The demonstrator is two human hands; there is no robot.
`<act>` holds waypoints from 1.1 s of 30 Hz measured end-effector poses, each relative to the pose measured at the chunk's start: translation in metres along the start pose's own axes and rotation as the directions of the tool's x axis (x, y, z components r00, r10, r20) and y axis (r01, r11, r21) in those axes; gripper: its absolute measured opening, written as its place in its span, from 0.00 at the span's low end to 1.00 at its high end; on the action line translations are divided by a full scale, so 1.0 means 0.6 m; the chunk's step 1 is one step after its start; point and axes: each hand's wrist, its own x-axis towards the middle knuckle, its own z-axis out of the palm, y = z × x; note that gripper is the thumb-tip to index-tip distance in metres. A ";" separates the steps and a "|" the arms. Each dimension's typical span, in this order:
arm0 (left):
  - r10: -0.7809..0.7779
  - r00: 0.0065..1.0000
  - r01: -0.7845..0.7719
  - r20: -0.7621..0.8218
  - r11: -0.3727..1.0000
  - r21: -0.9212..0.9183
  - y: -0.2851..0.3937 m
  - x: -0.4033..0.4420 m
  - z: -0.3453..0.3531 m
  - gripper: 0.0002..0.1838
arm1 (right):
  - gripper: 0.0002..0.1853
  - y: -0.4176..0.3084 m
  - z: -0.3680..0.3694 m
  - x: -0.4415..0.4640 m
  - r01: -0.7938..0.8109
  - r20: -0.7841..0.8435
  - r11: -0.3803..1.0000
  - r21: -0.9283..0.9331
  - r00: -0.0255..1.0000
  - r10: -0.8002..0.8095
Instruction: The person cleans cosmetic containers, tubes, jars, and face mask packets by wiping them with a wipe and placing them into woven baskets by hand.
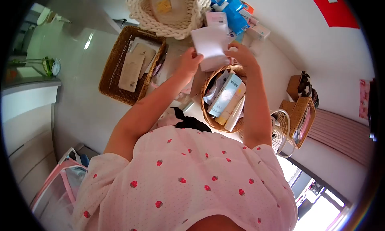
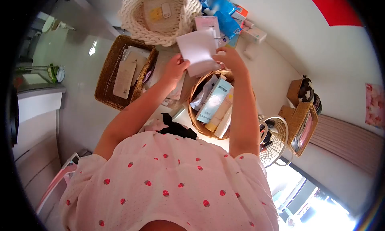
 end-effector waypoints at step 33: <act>-0.131 0.982 0.118 0.135 0.988 0.101 0.059 0.021 0.041 0.26 | 0.22 0.063 -0.057 -0.007 -0.151 -0.623 0.975 -0.164 0.782 0.016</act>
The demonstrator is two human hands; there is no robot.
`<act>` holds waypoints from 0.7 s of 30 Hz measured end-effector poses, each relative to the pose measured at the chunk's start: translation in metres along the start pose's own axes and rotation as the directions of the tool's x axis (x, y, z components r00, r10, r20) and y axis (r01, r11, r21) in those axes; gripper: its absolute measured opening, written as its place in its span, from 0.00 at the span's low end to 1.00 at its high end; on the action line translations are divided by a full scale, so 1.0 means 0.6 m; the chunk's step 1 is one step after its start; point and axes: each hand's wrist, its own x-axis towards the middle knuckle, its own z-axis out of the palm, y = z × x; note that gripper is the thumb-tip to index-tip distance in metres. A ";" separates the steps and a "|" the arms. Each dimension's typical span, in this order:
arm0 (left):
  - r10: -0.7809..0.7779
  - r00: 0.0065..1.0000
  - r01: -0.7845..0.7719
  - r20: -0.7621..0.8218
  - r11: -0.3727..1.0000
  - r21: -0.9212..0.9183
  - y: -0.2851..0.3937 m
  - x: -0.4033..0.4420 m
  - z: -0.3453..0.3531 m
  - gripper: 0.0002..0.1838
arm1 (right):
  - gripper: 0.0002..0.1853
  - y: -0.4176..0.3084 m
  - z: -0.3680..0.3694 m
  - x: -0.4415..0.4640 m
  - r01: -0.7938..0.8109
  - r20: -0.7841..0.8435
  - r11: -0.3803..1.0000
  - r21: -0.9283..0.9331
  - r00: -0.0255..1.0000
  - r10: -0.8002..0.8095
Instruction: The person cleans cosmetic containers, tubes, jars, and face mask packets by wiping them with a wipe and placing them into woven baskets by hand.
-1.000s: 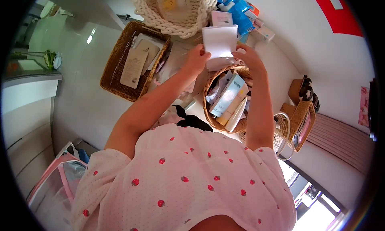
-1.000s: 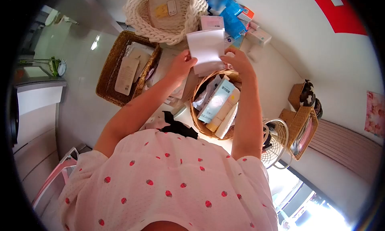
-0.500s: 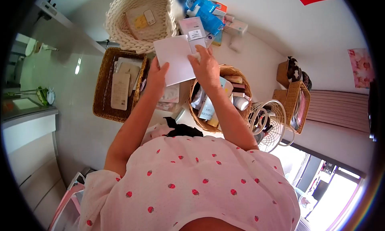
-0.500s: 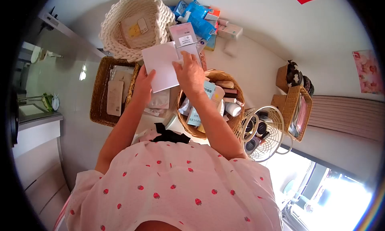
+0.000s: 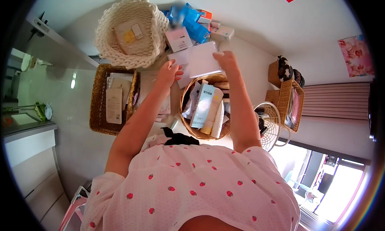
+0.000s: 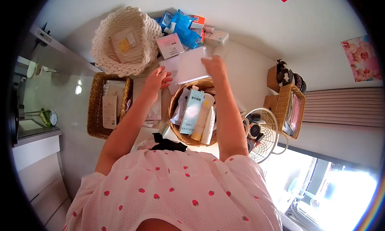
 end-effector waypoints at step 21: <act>0.157 0.927 -0.111 -0.341 0.983 0.149 -0.037 -0.040 -0.084 0.20 | 0.14 -0.109 0.075 -0.055 0.296 0.372 0.955 -0.005 0.887 -0.273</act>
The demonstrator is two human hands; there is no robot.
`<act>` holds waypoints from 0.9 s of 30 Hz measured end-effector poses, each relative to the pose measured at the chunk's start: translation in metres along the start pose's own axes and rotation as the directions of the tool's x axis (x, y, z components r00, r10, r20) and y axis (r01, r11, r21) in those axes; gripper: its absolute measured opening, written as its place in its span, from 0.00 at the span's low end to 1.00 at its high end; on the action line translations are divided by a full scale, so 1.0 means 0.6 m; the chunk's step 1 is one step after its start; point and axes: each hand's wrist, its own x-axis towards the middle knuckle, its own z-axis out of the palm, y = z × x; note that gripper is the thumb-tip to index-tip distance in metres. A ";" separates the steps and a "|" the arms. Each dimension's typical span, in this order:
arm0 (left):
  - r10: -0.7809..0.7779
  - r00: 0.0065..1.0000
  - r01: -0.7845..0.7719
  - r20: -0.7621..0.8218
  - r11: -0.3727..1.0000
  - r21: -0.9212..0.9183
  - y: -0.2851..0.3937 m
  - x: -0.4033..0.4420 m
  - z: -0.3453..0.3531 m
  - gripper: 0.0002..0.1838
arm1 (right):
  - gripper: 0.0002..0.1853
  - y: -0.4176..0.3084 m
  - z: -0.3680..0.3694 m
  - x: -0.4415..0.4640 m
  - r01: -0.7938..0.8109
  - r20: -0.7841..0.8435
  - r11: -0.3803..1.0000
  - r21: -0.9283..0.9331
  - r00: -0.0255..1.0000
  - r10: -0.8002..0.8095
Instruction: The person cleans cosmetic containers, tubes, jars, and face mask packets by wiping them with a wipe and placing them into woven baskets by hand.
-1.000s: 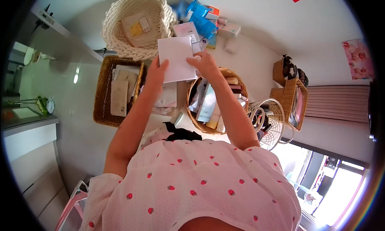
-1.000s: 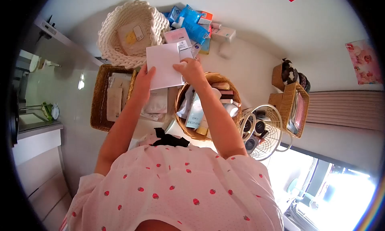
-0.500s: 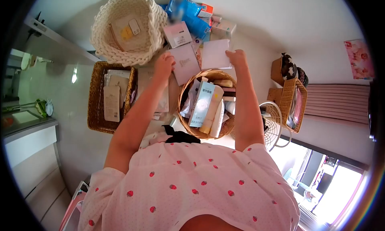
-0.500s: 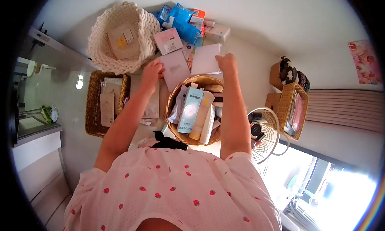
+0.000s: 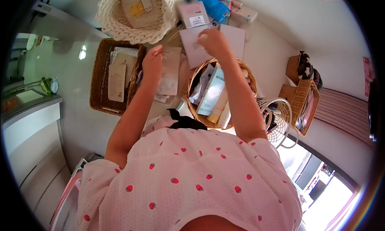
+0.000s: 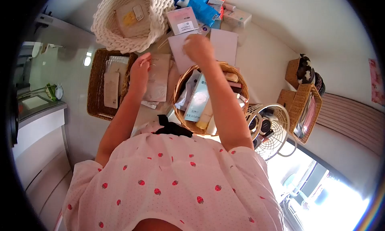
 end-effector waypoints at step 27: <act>0.347 0.907 -0.403 0.237 0.559 0.725 -0.060 -0.031 -0.040 0.43 | 0.15 -0.082 0.093 -0.048 0.047 0.320 0.908 -0.417 0.942 0.098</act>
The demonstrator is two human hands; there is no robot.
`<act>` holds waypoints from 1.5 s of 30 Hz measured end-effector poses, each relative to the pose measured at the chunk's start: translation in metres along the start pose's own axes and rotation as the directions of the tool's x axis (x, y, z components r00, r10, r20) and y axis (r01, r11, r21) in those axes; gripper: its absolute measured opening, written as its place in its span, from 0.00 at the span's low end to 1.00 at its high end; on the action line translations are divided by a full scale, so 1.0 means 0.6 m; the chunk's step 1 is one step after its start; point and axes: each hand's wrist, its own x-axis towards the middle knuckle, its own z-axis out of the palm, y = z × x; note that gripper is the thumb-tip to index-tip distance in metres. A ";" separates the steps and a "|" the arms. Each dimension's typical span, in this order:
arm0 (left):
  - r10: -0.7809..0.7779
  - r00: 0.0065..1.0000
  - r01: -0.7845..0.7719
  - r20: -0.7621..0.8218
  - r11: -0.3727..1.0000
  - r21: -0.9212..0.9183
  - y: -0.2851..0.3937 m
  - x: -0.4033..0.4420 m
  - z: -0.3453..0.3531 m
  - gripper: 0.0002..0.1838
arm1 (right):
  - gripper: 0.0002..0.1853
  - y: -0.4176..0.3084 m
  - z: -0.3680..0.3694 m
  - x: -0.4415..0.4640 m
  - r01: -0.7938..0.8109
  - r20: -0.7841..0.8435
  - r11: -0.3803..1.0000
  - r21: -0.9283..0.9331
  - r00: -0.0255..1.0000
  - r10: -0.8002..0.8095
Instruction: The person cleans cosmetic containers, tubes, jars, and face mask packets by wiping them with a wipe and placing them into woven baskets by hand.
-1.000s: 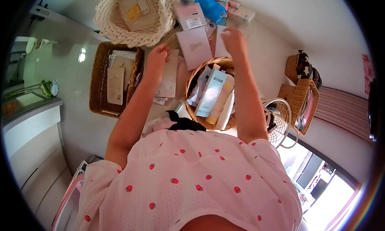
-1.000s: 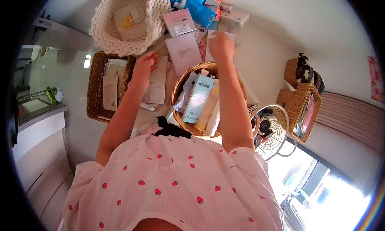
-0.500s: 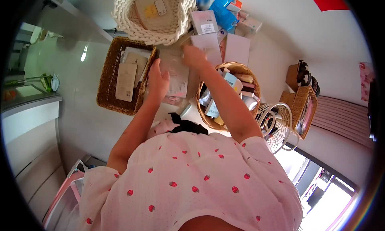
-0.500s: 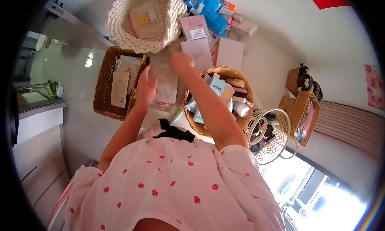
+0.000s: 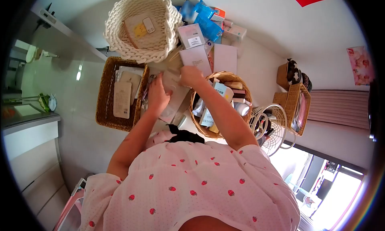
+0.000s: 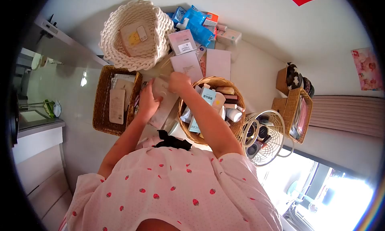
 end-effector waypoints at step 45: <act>-0.019 0.864 0.448 0.503 0.482 -0.753 -0.003 -0.026 -0.060 0.31 | 0.08 0.007 0.016 -0.056 0.110 -0.416 0.953 0.282 0.909 0.018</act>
